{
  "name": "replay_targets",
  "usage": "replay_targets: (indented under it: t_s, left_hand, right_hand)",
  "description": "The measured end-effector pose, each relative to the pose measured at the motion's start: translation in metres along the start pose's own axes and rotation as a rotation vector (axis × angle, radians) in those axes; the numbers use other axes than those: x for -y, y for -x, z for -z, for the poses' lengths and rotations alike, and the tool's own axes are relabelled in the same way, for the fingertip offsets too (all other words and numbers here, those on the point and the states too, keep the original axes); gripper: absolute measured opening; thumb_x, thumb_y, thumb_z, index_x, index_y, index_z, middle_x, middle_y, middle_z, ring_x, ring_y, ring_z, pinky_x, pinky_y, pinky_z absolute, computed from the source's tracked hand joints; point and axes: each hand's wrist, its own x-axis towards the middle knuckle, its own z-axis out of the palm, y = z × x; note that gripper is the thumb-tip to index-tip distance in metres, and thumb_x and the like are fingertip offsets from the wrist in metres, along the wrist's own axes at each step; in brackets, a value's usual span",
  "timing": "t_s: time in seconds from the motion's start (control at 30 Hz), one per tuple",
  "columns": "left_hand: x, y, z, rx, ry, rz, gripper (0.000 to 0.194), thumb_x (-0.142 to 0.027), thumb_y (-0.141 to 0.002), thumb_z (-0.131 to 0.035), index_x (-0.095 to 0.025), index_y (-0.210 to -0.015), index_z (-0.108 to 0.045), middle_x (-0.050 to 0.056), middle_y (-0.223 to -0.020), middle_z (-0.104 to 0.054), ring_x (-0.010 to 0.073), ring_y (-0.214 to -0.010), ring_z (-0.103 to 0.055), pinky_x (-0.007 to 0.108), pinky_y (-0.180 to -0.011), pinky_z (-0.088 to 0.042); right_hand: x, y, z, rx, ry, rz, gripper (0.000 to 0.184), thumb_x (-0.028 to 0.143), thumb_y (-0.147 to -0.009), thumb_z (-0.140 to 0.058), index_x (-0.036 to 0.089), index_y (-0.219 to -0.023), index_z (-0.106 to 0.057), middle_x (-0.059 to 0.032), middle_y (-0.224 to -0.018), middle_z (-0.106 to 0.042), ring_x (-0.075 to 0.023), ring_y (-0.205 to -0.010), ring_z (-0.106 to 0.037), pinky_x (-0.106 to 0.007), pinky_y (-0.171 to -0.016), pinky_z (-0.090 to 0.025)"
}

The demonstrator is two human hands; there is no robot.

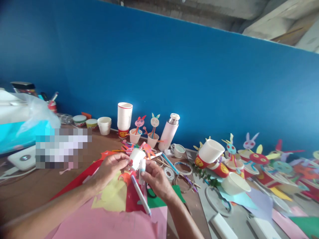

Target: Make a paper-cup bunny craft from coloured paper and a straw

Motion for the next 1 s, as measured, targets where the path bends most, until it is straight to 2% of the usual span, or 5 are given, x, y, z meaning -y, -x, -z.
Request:
replay_targets:
  t_s: [0.23,0.43,0.6,0.77,1.0]
  left_hand:
    - [0.007,0.008,-0.008,0.087,0.054,0.000,0.016,-0.029,-0.069,-0.063,-0.015,-0.076,-0.067,0.007,-0.104,-0.062,0.0182,-0.088,-0.058,0.025,-0.074,-0.042]
    - [-0.001,0.019,-0.020,0.129,-0.014,0.032,0.018,-0.032,-0.066,-0.064,-0.015,-0.070,-0.069,0.003,-0.069,-0.065,0.0146,-0.065,-0.055,0.023,-0.062,-0.039]
    - [0.001,0.017,-0.018,0.149,0.098,0.052,0.014,-0.028,-0.069,-0.062,-0.015,-0.073,-0.068,0.003,-0.072,-0.066,0.0162,-0.072,-0.058,0.024,-0.070,-0.040]
    - [0.011,0.011,-0.012,0.057,0.148,0.043,0.014,-0.028,-0.070,-0.063,-0.015,-0.075,-0.066,0.003,-0.074,-0.065,0.0155,-0.072,-0.057,0.024,-0.069,-0.040]
    - [0.009,0.010,-0.007,0.027,0.145,0.006,0.016,-0.031,-0.073,-0.062,-0.015,-0.075,-0.066,0.003,-0.072,-0.065,0.0150,-0.072,-0.058,0.026,-0.072,-0.041]
  right_hand:
    - [-0.021,-0.006,-0.015,-0.183,0.155,0.047,0.036,0.042,-0.080,-0.054,0.018,-0.106,-0.046,0.0045,-0.058,-0.052,-0.0089,-0.047,-0.046,-0.019,-0.045,-0.037]
    - [-0.023,0.001,-0.032,-0.288,0.250,0.115,0.037,0.031,-0.073,-0.062,0.021,-0.106,-0.048,0.0046,-0.062,-0.054,-0.0115,-0.054,-0.048,-0.021,-0.050,-0.037]
    - [-0.017,0.006,-0.040,-0.317,0.314,0.142,0.032,0.026,-0.076,-0.061,0.022,-0.105,-0.048,0.0045,-0.064,-0.054,-0.0114,-0.055,-0.045,-0.021,-0.052,-0.034]
    - [-0.017,0.001,-0.040,-0.245,-0.108,0.067,0.032,0.036,-0.079,-0.057,0.020,-0.104,-0.045,0.0021,-0.070,-0.057,-0.0115,-0.060,-0.052,-0.021,-0.054,-0.037]
    - [-0.027,-0.002,-0.038,-0.142,-0.488,-0.245,0.046,0.055,-0.078,-0.051,0.010,-0.083,-0.058,-0.0071,-0.066,-0.064,-0.0119,-0.050,-0.056,-0.020,-0.045,-0.035]
